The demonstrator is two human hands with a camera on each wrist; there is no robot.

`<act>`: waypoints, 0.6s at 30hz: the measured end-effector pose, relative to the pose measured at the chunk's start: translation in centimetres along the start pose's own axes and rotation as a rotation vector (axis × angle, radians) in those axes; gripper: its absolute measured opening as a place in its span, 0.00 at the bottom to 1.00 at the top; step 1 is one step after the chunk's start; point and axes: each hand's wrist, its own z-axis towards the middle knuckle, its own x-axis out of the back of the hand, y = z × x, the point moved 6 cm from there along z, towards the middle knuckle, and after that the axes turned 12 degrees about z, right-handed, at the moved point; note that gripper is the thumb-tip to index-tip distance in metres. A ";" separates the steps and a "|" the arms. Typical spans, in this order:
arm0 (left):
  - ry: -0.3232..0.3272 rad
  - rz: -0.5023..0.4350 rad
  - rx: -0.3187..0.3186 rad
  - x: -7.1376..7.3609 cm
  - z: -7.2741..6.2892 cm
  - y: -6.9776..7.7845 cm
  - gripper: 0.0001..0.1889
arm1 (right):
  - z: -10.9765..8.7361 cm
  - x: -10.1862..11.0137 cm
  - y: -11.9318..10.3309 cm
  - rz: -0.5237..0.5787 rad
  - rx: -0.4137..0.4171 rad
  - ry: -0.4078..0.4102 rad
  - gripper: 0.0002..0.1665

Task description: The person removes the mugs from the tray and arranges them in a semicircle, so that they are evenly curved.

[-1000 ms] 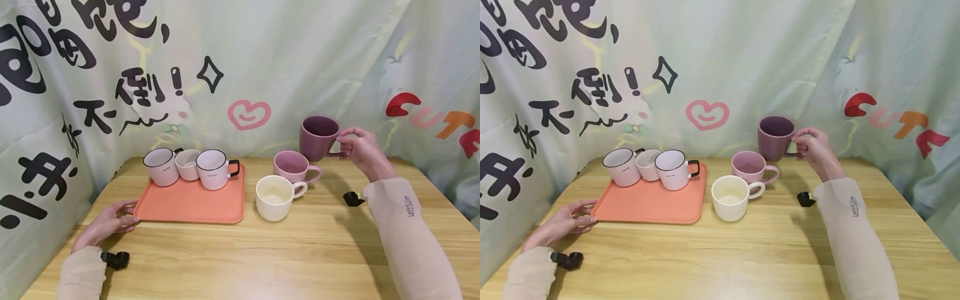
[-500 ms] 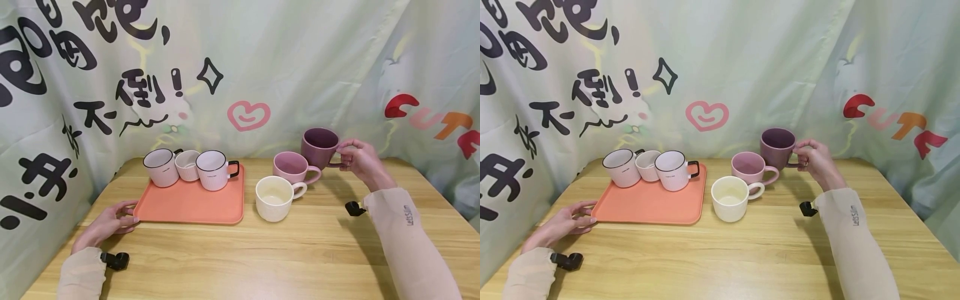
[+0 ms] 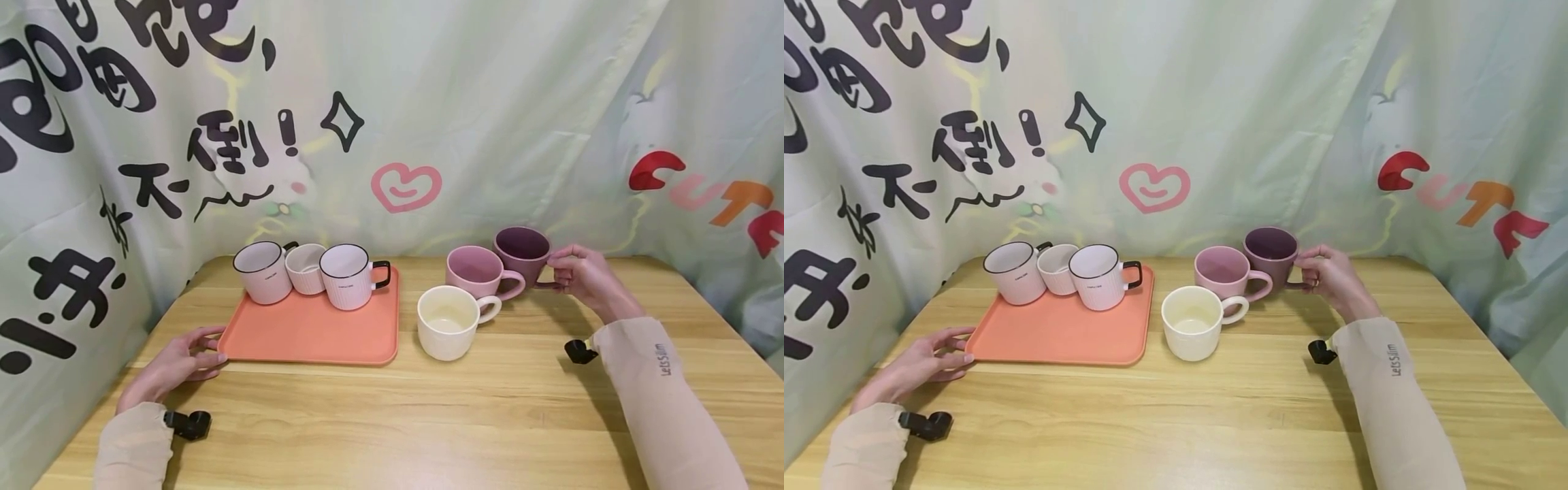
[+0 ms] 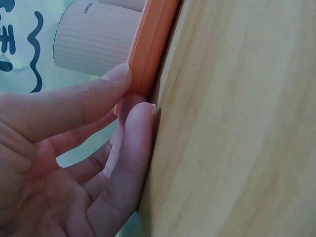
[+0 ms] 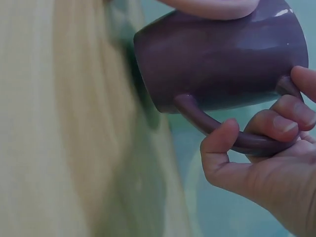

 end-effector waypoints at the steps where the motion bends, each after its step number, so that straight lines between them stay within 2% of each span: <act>1: -0.001 -0.001 -0.002 0.0 0.0 0.0 0.37 | 0.0 0.1 0.2 -0.004 -0.002 -0.007 0.17; 10: 0.000 0.006 0.000 0.0 0.1 0.0 0.37 | 0.1 0.4 1.2 0.006 -0.021 -0.057 0.17; 18: -0.002 0.017 0.001 0.0 0.1 0.1 0.37 | -0.1 0.8 1.0 0.022 -0.031 -0.031 0.15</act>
